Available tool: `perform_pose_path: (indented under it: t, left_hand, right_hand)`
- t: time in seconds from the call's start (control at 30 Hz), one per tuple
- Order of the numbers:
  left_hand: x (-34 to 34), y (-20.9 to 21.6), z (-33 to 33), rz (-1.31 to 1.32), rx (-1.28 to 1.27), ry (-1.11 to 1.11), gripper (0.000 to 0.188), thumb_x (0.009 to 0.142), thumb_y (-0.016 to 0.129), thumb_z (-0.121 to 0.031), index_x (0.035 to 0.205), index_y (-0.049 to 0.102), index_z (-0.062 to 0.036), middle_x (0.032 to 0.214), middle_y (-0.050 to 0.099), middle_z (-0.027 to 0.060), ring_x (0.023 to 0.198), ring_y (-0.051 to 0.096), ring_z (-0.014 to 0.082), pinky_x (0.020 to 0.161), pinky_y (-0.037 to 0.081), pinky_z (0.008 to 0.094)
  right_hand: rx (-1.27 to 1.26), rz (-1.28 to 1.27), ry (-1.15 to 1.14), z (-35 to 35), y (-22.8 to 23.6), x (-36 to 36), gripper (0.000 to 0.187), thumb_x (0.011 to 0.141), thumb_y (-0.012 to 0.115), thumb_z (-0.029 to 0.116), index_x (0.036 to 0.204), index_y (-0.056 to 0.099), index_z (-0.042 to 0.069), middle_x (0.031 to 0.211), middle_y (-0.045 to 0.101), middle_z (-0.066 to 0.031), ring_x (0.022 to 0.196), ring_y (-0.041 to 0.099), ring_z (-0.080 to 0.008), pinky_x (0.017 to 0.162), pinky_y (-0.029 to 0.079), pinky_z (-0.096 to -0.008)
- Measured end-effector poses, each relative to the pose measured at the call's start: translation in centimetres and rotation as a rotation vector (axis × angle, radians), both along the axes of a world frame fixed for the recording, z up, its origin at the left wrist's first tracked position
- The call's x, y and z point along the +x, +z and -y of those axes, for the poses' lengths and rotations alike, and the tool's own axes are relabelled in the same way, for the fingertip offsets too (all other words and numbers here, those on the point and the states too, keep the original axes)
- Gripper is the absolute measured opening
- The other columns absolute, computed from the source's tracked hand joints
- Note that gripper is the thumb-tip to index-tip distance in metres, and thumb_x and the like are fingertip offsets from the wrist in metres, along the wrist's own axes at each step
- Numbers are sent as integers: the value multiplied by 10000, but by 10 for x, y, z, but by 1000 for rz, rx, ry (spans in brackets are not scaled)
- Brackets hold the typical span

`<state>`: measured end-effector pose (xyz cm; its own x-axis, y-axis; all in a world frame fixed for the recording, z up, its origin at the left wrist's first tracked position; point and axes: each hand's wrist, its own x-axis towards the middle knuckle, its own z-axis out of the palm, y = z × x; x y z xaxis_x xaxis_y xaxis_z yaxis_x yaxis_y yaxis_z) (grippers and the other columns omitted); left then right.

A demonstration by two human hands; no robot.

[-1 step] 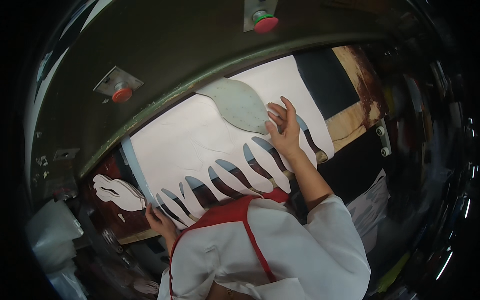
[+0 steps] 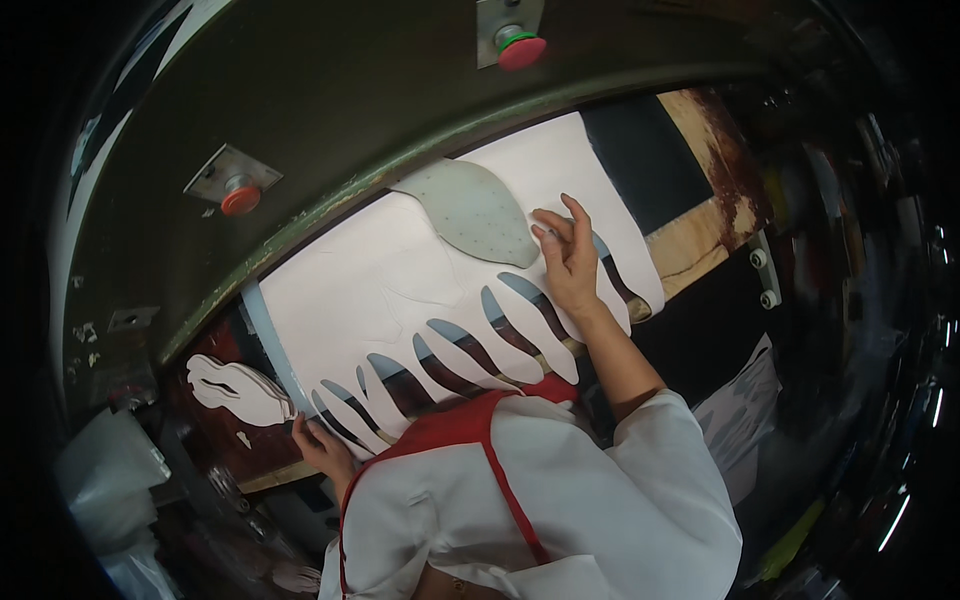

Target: The person places a pink fabric sheet onto a cutting machine, aligns it with a template, and operates the machine to cut out multiple shoe-shaped pieces. They then remove the cut pieces and the template, stacking the finished pieces on a nearby table.

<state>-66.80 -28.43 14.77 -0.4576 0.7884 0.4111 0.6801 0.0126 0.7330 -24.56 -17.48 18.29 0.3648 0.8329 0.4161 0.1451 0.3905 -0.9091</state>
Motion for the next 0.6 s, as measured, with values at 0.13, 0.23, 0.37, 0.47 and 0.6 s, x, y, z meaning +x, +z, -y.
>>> perform_pose_path:
  t: [0.13,0.23,0.37,0.47,0.6]
  left_hand:
    - [-1,-12,15,21,8,-4,206,953,506,-184,1038,568,-7,779,629,126,678,589,182,631,478,304]
    - [-7,-15,24,-77,-55,1,199,942,526,-193,987,582,-7,743,621,125,650,601,196,607,477,311]
    - [-14,-17,31,-49,44,-24,198,936,533,-197,943,587,-7,686,610,132,588,599,230,564,470,322]
    - [-16,-17,41,-66,65,-13,251,945,524,-227,865,584,3,629,573,175,521,558,262,508,434,357]
    - [-14,-13,60,-147,18,-24,366,967,494,-241,745,531,48,536,452,159,479,388,177,463,330,362]
  right_hand:
    - [-32,-16,-73,24,8,-8,435,998,377,171,1382,273,-6,1174,565,-204,1038,586,-215,895,511,-319]
    - [-24,25,-225,26,37,-9,480,973,423,176,1390,267,-6,1158,569,-210,991,602,-221,869,511,-326]
    - [252,558,-518,19,99,1,751,872,575,253,1434,171,-39,1429,226,-317,1292,304,-421,1038,295,-519]
    - [288,827,-708,22,127,-7,866,847,621,292,1438,102,-69,1465,71,-359,1348,140,-508,1086,182,-553]
    - [350,775,-679,59,118,-17,979,812,677,315,1433,36,-88,1461,19,-378,1355,91,-538,1097,149,-556]
